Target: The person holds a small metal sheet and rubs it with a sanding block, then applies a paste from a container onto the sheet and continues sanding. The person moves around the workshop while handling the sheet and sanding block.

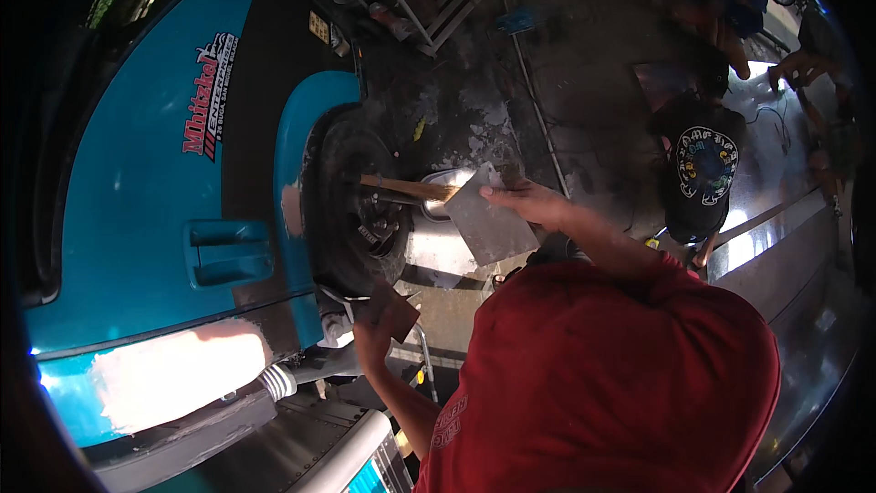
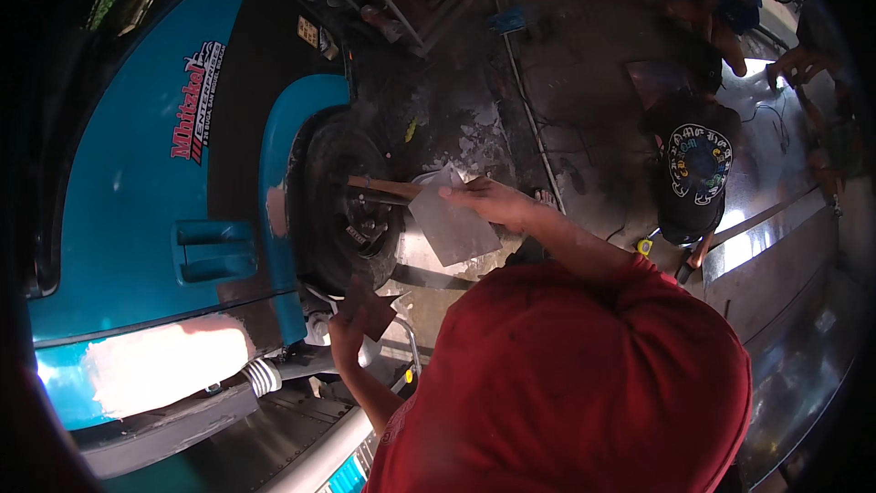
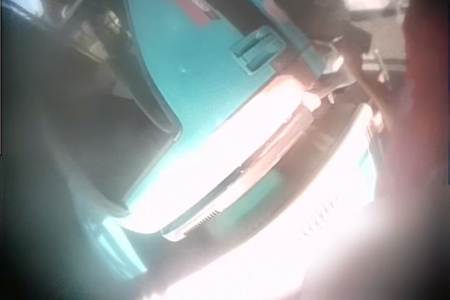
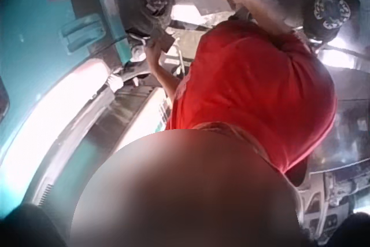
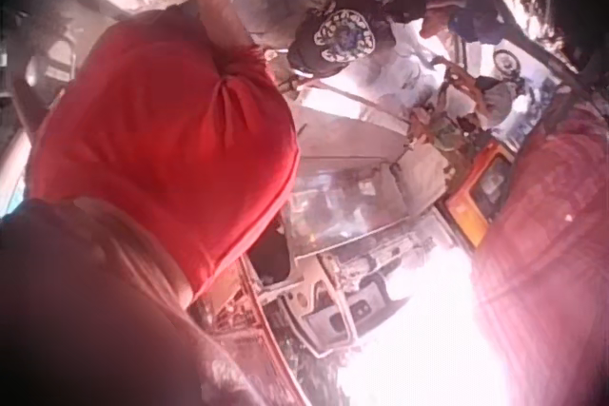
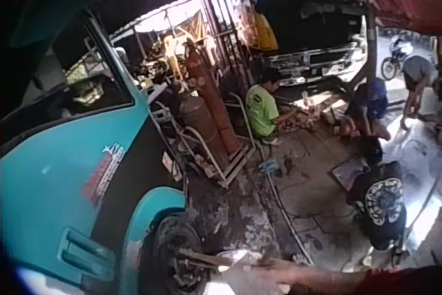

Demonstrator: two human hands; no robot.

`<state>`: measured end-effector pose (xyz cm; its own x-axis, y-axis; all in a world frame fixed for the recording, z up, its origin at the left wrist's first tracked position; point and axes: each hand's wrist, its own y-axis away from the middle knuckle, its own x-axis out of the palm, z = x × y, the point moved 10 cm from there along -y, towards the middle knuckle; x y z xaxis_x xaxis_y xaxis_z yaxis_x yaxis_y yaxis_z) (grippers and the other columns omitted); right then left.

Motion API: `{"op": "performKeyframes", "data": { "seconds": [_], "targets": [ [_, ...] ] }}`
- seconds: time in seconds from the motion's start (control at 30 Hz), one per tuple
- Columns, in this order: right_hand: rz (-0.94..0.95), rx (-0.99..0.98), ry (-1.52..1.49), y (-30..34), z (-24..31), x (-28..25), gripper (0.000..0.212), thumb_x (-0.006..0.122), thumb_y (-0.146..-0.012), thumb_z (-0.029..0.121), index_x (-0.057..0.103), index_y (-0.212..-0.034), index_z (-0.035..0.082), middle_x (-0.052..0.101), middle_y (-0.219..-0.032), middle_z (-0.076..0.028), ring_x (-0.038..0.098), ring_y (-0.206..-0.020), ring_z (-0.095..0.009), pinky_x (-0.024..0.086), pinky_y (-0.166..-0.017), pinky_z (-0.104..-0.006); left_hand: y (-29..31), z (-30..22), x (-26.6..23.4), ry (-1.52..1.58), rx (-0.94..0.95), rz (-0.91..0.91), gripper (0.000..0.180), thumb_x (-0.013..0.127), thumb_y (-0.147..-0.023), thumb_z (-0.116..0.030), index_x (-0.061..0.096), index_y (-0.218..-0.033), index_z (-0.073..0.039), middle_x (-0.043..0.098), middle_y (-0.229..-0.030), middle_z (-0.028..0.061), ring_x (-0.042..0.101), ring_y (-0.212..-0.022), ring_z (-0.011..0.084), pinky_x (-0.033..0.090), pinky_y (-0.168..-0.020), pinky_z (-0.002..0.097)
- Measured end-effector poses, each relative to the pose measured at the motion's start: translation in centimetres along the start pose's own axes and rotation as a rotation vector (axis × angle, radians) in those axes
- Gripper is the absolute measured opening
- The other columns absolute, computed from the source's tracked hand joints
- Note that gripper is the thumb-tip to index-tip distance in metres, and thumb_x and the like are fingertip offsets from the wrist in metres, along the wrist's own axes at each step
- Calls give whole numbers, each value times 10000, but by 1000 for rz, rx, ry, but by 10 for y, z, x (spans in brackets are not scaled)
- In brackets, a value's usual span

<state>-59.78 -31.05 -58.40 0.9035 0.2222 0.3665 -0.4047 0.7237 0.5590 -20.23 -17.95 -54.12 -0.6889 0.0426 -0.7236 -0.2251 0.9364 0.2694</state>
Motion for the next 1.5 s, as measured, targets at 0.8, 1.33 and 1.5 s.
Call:
{"op": "performKeyframes", "data": {
  "seconds": [0.8,1.33,1.5],
  "targets": [
    [-11,-497,-612,50,219,-316,892,631,-980,309,197,-1752,195,491,-1573,-155,644,-1271,-323,544,-1056,-491,-241,-411,333,-189,365,705,439,668,-1006,-422,781,-1018,2,792,-884,161,773,-859,302,565,-772,438],
    [-174,-552,-419,-195,473,-379,743,452,-1102,642,355,-1697,208,549,-1493,-35,583,-1200,-219,473,-1058,-419,-494,-674,273,398,689,574,325,635,-1094,-236,729,-1186,62,768,-960,192,734,-852,261,560,-774,385],
    [-190,-628,-359,-257,565,-372,812,396,-1098,678,373,-1698,131,483,-1610,-49,516,-1224,-215,403,-1035,-361,-521,-754,252,519,866,477,305,611,-1101,-195,727,-1212,64,761,-952,177,725,-831,238,566,-750,357]
  ]
}}
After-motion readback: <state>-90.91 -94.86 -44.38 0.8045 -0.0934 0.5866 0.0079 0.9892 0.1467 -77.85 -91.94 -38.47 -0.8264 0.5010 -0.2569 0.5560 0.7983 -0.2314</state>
